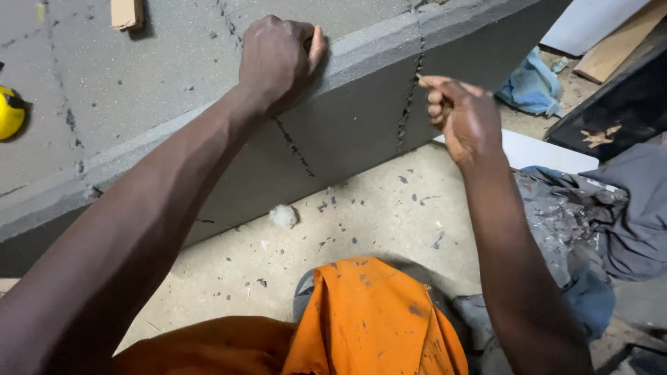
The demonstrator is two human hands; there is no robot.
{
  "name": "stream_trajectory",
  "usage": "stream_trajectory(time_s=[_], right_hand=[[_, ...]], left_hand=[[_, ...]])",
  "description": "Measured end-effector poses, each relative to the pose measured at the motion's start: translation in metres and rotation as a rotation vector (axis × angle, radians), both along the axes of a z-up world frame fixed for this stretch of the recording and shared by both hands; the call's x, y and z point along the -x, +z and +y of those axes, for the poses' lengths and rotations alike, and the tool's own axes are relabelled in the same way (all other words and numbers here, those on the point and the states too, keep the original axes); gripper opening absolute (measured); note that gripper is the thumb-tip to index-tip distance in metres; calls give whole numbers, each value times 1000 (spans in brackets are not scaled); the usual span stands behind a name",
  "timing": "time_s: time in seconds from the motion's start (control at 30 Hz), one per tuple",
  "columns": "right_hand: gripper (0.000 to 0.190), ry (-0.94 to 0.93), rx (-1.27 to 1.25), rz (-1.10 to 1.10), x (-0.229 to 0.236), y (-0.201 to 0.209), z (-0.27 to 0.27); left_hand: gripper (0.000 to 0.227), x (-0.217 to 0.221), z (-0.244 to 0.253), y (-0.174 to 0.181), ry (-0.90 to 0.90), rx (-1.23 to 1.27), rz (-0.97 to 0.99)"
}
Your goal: Marking and poking holes in a large foam block using a tape measure and a needle tool for upholstery preparation
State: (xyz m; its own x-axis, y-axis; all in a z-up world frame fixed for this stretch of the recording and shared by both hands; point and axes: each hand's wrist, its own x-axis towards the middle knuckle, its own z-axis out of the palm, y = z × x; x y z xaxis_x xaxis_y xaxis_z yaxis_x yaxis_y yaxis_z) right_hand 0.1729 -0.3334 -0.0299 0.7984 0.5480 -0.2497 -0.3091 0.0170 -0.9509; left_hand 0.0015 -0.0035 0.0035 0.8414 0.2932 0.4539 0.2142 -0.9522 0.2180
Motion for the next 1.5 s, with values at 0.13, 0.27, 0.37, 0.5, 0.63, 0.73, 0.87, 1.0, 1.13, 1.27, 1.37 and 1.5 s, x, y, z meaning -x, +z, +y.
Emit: stream_trajectory(time_s=[0.13,0.27,0.37,0.5,0.63,0.73,0.87,1.0,1.13,1.27,1.37,1.5], right_hand=[[16,-59,-182,9,-4,36,3],[63,76,-415,-222,4,66,-11],[61,104,-375,-364,32,44,-23],[67,261,-109,-591,109,-8,-58],[41,315,103,-426,168,-56,-79],[48,372,246,-361,189,-85,-96],[56,432,340,-185,202,-144,-85],[56,455,326,23,210,-207,-54],[48,409,370,66,229,-253,-1],[41,306,408,140,231,-309,55],[29,293,404,197,215,-415,92],[33,299,285,367,181,-458,113]], left_hand=[[68,-1,5,-4,-29,-169,-59],[59,2,-6,7,9,-148,-60],[50,-10,12,-12,27,-166,-73],[18,-35,57,-42,-29,-199,12],[24,-10,45,0,37,2,-177],[44,49,57,24,14,-136,-295],[50,186,57,59,218,350,-210],[23,309,139,15,399,156,-39],[52,367,165,-45,474,-212,-22],[51,366,139,-41,543,-343,18],[56,374,141,-46,576,-422,13],[69,379,164,-73,717,-342,121]])
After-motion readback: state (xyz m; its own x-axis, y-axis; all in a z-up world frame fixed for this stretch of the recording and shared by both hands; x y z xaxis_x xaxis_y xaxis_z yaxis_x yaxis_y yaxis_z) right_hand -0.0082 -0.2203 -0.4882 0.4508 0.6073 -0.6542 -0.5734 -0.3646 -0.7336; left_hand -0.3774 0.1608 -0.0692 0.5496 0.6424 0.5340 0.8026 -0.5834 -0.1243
